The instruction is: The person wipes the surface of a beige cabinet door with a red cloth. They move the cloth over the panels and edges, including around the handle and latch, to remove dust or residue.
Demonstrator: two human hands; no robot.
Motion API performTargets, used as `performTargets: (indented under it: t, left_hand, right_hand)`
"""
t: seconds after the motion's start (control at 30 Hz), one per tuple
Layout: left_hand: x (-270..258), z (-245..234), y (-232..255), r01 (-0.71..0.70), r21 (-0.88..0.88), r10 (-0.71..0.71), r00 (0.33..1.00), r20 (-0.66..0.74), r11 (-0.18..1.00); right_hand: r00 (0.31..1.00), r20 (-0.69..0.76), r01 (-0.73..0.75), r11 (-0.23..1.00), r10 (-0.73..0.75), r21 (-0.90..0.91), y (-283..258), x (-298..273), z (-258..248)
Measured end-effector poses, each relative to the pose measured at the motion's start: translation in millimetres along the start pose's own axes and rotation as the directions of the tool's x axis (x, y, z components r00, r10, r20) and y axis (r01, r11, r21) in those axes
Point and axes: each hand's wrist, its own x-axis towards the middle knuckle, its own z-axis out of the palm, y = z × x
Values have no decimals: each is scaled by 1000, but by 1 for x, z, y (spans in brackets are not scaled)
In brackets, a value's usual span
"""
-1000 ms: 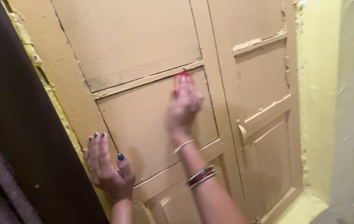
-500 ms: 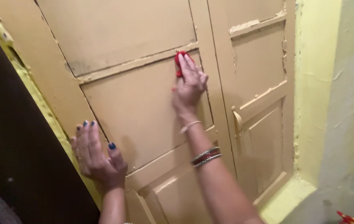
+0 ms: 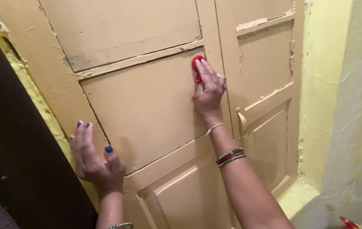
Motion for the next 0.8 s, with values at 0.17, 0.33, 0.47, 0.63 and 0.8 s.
performTargets:
  t: [0.17,0.33,0.47,0.63,0.8]
  left_hand:
    - [-6,0,3,6,-2,-6,1000,-10,1000]
    - [-7,-5,3,15,-20,-15,1000,-8,1000]
    - [-3,-1,0,17,-34,-17,1000,-18,999]
    - [-7,1,0,-2,15,2,1000,8,1000]
    - [-2,1,0,-23,16,23,1000,-9,1000]
  right_hand:
    - [965,-49,-256,965,258,50,-71,-22,14]
    - [967,179,143,965,-184,220,-164,-78,4]
    - [913,158,345,919,-375,189,-89,-59,-1]
    - [984,10,-176,984,176,8,-7,-21,-2]
    - [988,0,-152,988,152,16,-123,-49,5]
